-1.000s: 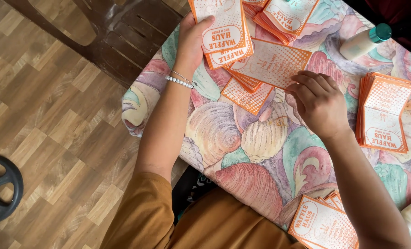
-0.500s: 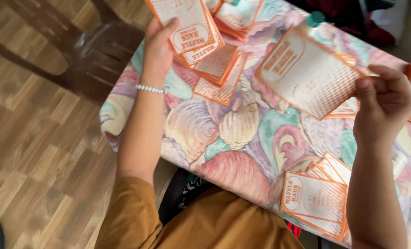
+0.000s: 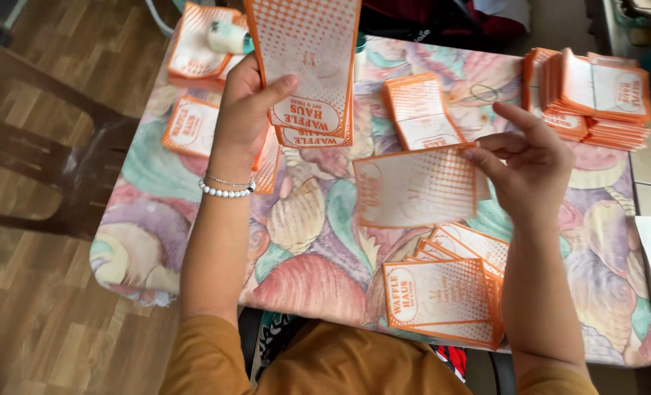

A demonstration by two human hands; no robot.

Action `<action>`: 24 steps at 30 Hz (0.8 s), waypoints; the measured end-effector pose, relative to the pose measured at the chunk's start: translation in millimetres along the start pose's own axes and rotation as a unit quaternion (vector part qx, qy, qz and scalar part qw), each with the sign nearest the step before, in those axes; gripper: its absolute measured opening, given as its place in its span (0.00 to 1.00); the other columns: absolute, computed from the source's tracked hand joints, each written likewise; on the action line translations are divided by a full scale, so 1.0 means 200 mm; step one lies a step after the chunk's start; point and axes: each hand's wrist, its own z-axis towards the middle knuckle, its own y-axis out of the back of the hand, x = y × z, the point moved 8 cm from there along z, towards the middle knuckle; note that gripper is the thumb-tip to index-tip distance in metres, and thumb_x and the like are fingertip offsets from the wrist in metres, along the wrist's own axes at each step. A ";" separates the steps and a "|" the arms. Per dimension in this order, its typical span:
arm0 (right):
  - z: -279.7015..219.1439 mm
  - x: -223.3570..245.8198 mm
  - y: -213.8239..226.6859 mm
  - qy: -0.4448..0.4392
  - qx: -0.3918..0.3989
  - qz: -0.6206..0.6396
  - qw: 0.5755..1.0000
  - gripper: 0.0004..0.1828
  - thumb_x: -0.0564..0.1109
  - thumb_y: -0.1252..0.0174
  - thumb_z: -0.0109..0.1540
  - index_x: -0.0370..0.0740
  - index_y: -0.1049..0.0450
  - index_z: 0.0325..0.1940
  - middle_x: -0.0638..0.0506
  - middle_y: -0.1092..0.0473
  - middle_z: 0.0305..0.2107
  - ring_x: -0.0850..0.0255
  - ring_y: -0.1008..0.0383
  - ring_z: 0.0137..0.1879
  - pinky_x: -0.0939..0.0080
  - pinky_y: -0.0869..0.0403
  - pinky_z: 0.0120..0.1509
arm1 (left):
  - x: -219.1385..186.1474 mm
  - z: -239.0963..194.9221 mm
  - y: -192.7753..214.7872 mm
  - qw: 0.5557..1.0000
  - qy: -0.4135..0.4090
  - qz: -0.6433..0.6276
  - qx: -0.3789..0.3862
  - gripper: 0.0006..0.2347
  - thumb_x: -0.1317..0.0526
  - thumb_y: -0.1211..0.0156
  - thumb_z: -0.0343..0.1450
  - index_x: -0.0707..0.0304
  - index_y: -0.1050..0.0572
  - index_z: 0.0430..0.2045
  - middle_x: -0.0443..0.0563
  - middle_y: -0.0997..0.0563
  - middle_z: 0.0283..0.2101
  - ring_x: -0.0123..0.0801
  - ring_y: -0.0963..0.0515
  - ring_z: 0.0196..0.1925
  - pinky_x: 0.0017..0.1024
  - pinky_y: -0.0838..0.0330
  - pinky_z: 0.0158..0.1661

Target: Folding paper sleeves and applying glue to assemble them into bags.

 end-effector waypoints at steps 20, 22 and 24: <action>-0.08 0.26 -0.04 0.149 0.229 -0.277 0.921 0.23 0.34 0.53 0.72 0.37 0.32 0.72 0.48 0.26 0.43 0.54 0.24 0.42 0.56 0.29 0.48 | 0.51 -0.39 -0.41 0.995 0.050 0.084 0.004 0.11 0.62 0.41 0.75 0.65 0.27 0.50 0.54 0.20 0.49 0.37 0.19 0.53 0.33 0.24 0.56; -0.05 0.27 -0.14 0.165 0.250 -0.298 0.907 0.22 0.36 0.52 0.71 0.38 0.32 0.71 0.47 0.26 0.41 0.50 0.25 0.40 0.53 0.30 0.45 | 0.55 -0.43 -0.42 0.994 0.053 0.089 0.024 0.13 0.62 0.43 0.75 0.65 0.29 0.53 0.55 0.20 0.50 0.39 0.19 0.54 0.34 0.23 0.56; -0.02 0.30 -0.23 0.181 0.272 -0.320 0.889 0.22 0.38 0.50 0.71 0.39 0.31 0.70 0.45 0.26 0.40 0.46 0.25 0.38 0.50 0.30 0.41 | 0.56 -0.46 -0.44 0.994 0.053 0.091 0.043 0.14 0.62 0.45 0.76 0.66 0.31 0.55 0.56 0.20 0.51 0.40 0.19 0.55 0.35 0.22 0.55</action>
